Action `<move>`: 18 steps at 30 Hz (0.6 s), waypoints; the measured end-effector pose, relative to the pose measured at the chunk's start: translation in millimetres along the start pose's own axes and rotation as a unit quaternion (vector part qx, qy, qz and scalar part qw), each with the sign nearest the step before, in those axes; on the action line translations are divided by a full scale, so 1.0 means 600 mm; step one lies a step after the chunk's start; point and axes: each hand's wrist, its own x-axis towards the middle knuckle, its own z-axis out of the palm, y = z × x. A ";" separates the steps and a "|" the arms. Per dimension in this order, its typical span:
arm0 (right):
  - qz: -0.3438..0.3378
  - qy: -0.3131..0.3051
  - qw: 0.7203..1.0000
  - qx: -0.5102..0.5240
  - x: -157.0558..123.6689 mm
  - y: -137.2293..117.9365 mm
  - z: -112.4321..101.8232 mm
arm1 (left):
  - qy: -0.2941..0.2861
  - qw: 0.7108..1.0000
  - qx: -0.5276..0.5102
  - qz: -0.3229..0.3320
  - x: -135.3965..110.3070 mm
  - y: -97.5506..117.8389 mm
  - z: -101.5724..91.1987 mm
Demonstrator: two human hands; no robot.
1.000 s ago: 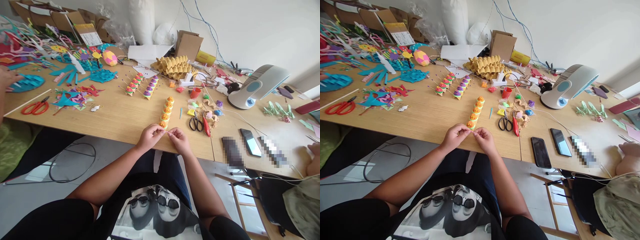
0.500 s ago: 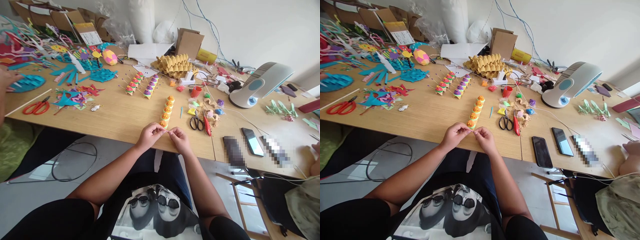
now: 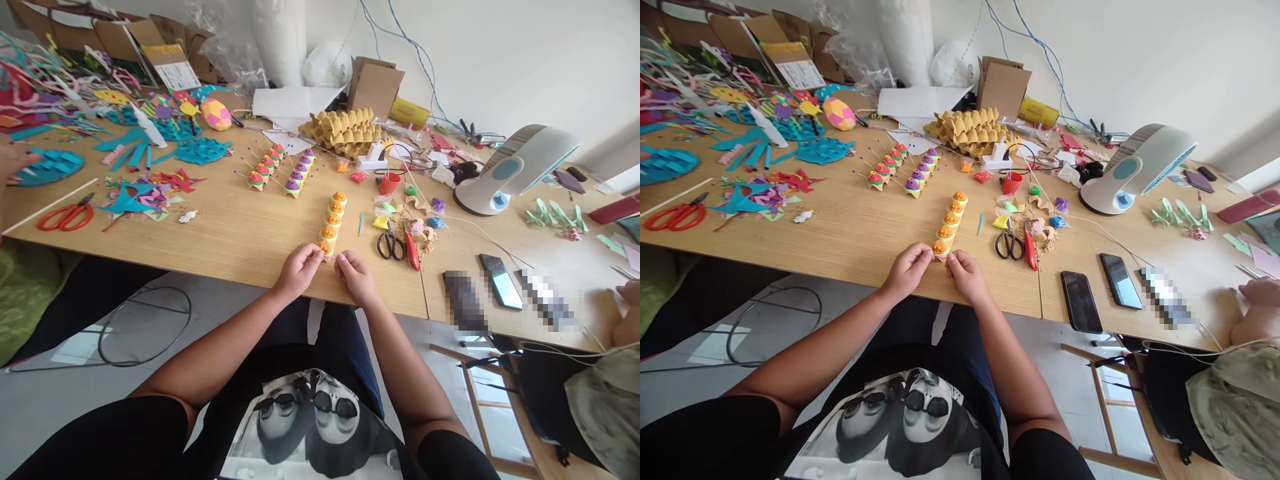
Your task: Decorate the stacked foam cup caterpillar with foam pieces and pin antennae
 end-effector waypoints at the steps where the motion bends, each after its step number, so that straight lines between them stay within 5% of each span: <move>1: -0.004 -0.004 1.000 -0.001 0.003 -0.003 -0.001 | -0.001 1.000 -0.012 -0.011 0.001 -0.001 0.000; 11: -0.038 -0.050 0.994 -0.091 0.071 -0.046 -0.026 | -0.018 0.997 -0.045 -0.059 0.048 -0.010 -0.028; 18: -0.037 -0.049 0.996 -0.066 0.096 -0.018 -0.033 | -0.045 0.991 -0.078 -0.096 0.070 -0.044 -0.033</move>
